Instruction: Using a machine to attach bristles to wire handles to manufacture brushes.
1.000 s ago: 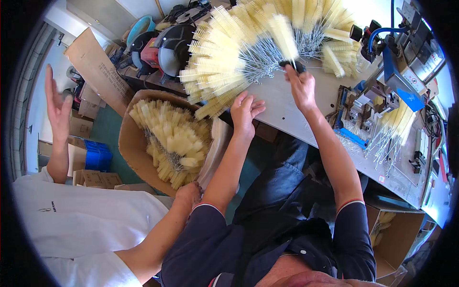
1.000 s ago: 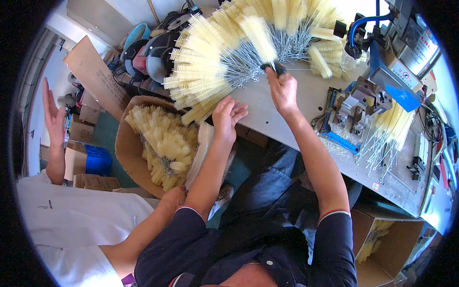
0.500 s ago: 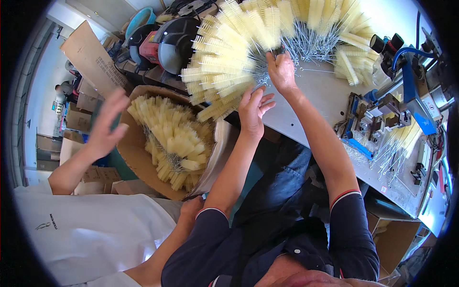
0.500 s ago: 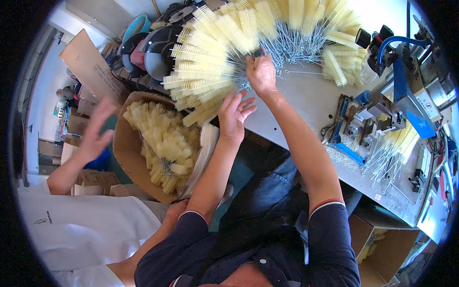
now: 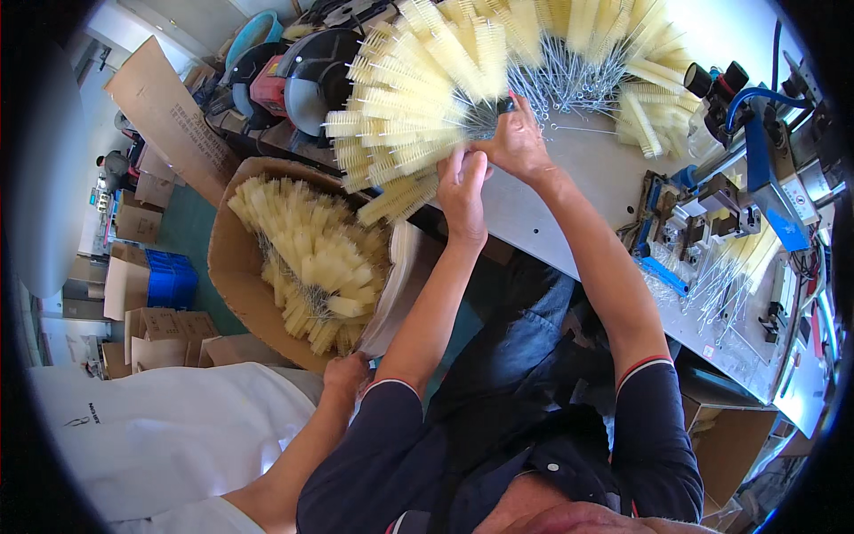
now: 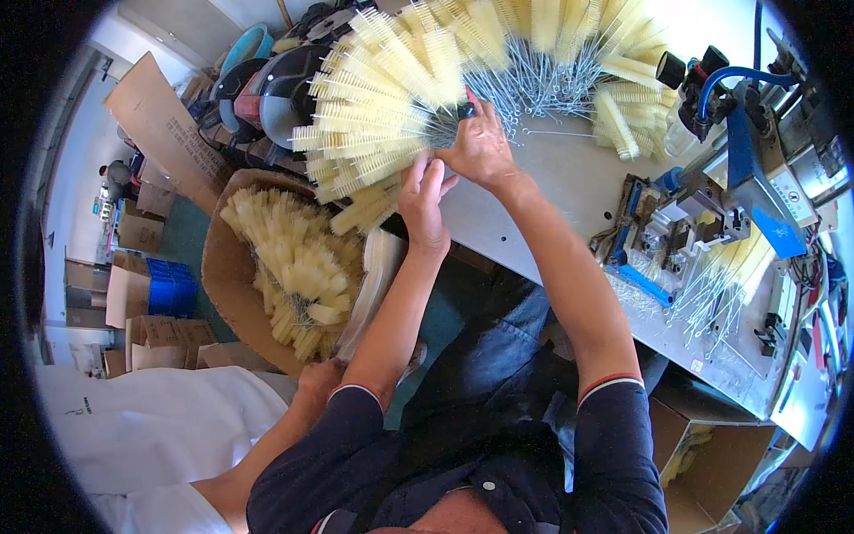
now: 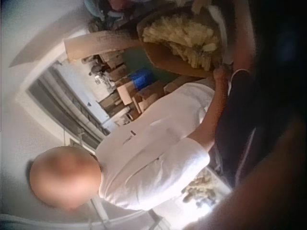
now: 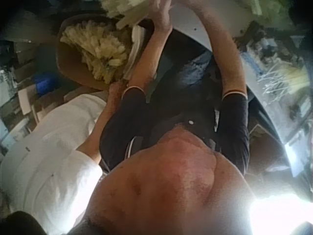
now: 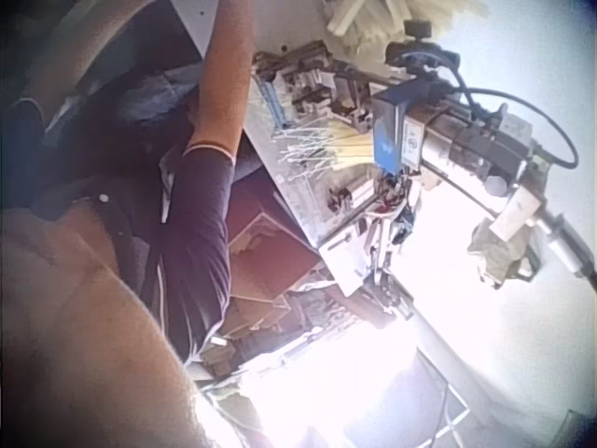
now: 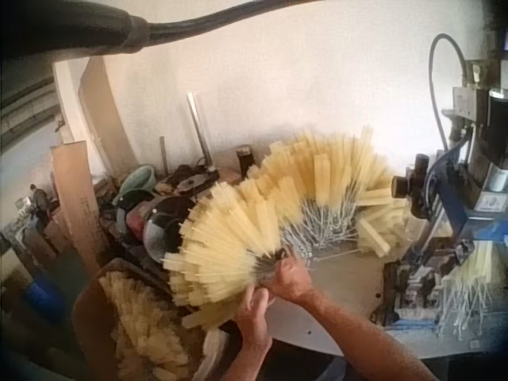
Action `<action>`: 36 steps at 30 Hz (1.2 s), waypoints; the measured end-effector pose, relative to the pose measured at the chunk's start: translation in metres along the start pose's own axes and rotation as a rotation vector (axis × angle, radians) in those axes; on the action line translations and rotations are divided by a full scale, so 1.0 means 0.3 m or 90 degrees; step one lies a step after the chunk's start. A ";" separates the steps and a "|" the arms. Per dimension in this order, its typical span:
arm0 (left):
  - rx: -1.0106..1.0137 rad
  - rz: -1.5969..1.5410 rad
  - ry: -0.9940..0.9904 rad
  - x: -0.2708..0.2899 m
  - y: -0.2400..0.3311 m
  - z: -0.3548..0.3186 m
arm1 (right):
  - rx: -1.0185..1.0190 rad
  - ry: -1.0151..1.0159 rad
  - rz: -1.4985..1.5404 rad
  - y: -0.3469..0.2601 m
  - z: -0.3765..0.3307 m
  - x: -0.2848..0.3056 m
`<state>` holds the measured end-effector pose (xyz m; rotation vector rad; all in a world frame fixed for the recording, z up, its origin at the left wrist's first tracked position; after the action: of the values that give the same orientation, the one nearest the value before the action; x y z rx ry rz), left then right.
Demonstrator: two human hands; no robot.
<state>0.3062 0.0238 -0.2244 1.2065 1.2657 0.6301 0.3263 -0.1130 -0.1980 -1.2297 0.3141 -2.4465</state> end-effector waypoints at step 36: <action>-0.066 0.544 -0.283 0.045 0.094 -0.221 | -0.058 -0.091 -0.145 0.005 0.060 -0.036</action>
<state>0.2545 0.0662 -0.1944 1.6798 0.3009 0.9475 0.3472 -0.1101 -0.1957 -1.5476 0.2602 -2.5375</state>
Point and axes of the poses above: each hand's wrist, its own z-axis towards the middle knuckle, its own x-axis out of the back of the hand, y = z × x, the point moved 3 cm from there along z, towards the middle knuckle, and after that the axes turned 14 degrees about x, right-handed, at the moved point
